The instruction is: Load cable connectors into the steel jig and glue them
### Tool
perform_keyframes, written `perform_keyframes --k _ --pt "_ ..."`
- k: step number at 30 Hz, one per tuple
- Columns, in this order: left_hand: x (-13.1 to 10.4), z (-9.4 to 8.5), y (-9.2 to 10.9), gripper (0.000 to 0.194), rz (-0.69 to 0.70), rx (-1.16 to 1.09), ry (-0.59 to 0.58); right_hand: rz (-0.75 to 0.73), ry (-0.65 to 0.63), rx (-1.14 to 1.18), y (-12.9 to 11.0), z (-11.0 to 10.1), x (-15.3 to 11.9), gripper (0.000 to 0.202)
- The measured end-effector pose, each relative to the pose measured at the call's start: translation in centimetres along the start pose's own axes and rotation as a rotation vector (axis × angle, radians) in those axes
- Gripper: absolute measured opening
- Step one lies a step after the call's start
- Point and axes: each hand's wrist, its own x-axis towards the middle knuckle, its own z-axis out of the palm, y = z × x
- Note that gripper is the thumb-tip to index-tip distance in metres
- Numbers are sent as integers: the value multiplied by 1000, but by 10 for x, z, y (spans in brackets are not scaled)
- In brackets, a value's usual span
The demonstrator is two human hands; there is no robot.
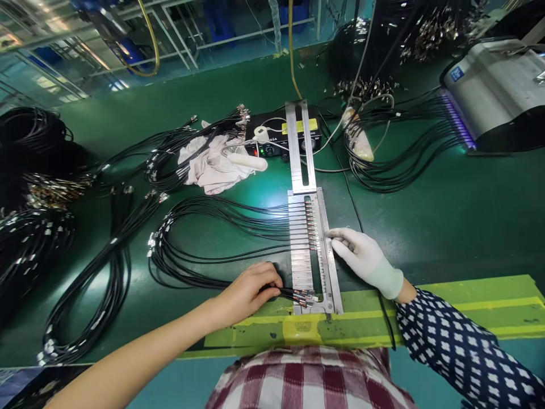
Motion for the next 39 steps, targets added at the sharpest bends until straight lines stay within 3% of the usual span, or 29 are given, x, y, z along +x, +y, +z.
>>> perform_keyframes --k 5,9,14,22,31,35,39 --pt "5 -4 2 8 18 -92 249 3 -9 -7 -1 0 1 30" --pt "29 -2 0 8 185 85 409 7 1 -23 -2 0 2 28" --pt "58 10 -11 16 294 306 364 -3 9 -27 -4 0 2 27" --pt "62 13 -11 26 351 492 301 -16 -8 -50 -7 -2 3 25" --pt "65 11 -12 24 422 378 305 -23 -20 -59 -7 -3 3 25" --pt "51 16 -16 31 336 472 347 -28 -16 -60 -6 -2 3 26" --pt "44 17 -19 39 260 426 278 -35 3 -80 -5 -1 4 25"
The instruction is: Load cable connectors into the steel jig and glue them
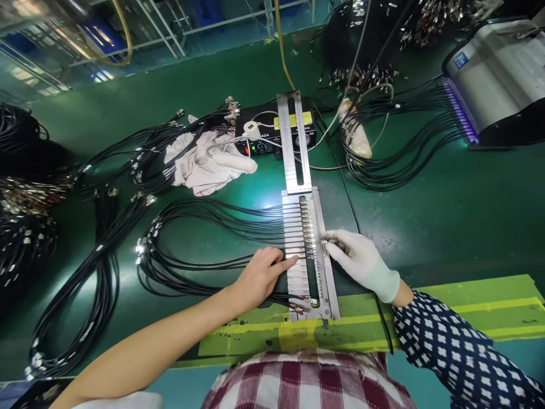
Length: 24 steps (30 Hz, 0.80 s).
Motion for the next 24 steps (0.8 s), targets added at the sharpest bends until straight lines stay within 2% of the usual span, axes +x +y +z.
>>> perform_keyframes --k 4,7,10,12,15,18,21,24 --pt "-1 -12 6 35 -88 -142 -61 -4 6 9 1 1 -1 27" --pt "-8 -25 17 22 -178 -239 -187 -19 10 16 2 1 -2 28" --pt "-17 -30 25 9 -228 -338 -305 -23 24 0 3 2 -2 27" --pt "-21 -28 27 10 -258 -416 -268 -21 30 -8 3 2 -2 27" --pt "-18 -23 24 10 -283 -468 -87 -15 24 -4 2 2 -1 27" --pt "-10 -16 17 21 -185 -350 54 -8 22 -4 1 2 -1 28" --pt "-2 -11 9 28 -45 -189 84 -5 17 7 0 1 -2 29" --pt "3 -9 4 31 9 -97 66 -6 14 16 1 1 -2 29"
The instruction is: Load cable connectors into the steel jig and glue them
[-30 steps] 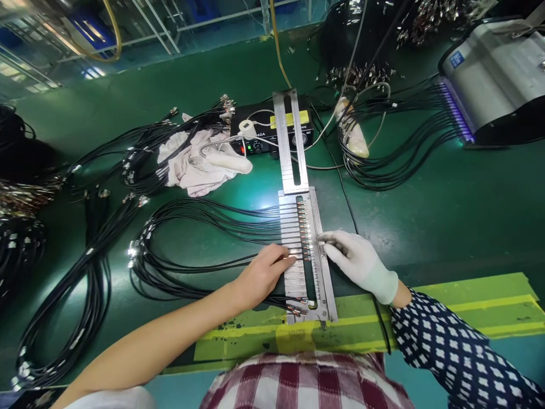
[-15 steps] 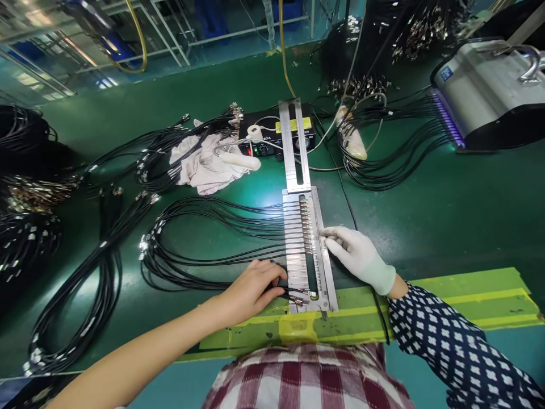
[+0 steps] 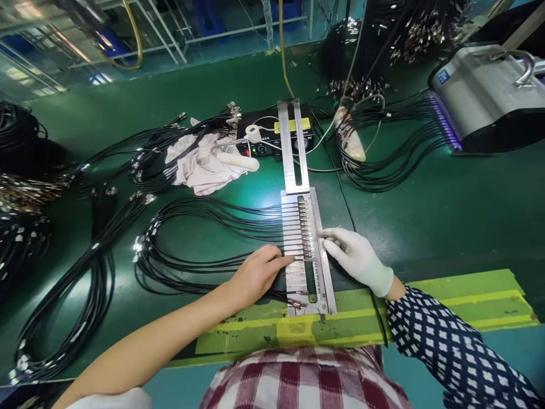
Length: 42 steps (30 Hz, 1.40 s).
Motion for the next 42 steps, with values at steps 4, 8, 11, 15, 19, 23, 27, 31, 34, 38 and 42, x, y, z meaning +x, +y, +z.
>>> perform_keyframes --k 4,8,11,15,19,23,27,31,34,38,42 --pt "3 -1 -1 30 26 -2 -29 4 -5 -2 0 0 1 27" --pt "3 -1 -1 30 47 -62 -50 8 -7 -10 0 0 1 25" --pt "3 0 -2 30 54 -108 -47 6 -13 -14 0 -1 1 24" --pt "5 4 -3 29 48 -171 -23 3 -9 -23 0 -1 1 24" --pt "3 8 -4 27 59 -216 15 -2 -7 -32 0 -1 1 24" --pt "-6 9 -3 31 49 38 39 -3 -8 -38 -1 -2 2 25" --pt "-15 7 -1 38 61 256 -43 5 -4 -47 -2 -2 4 26" --pt "-15 -4 4 37 -44 117 -153 -3 -5 -54 -2 0 0 26" --pt "-20 -18 11 28 -124 -68 -268 -27 -14 -43 -1 1 -8 27" --pt "-33 -30 14 18 -137 -118 -317 -28 -8 -53 0 3 -13 26" --pt "-39 -31 12 16 -149 -168 -126 -4 0 -35 -1 3 -12 24"
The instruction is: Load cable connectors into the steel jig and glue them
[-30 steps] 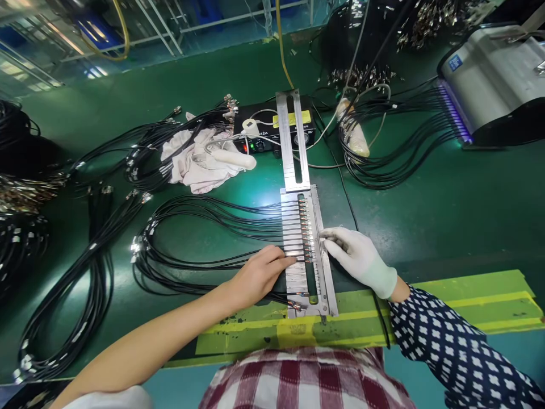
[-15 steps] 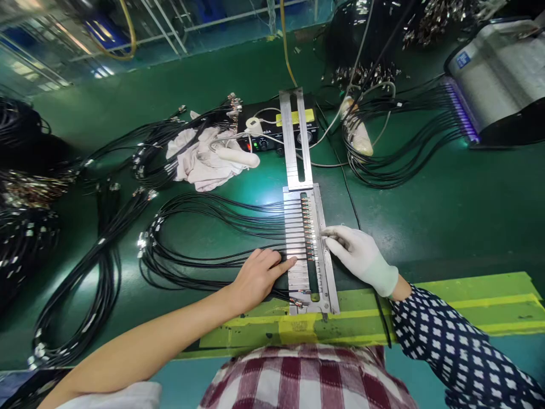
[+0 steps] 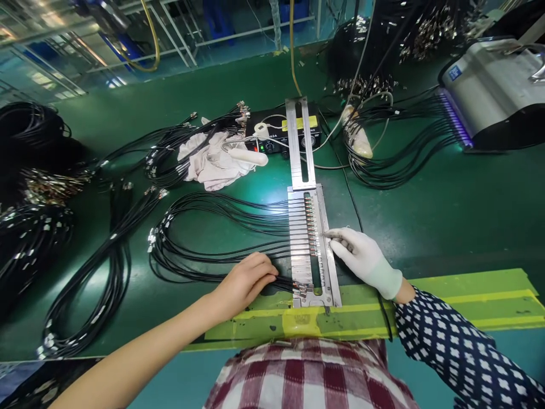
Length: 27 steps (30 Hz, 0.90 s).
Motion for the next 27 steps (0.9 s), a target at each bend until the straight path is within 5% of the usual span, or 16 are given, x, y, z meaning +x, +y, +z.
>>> perform_keyframes --k 7,13,27 --pt "18 21 1 10 28 -2 208 5 7 -5 -2 0 2 24" --pt "33 36 2 9 19 21 178 6 -3 -7 -2 -1 2 23" --pt "34 40 -12 13 228 268 145 -9 4 -19 0 0 1 22"
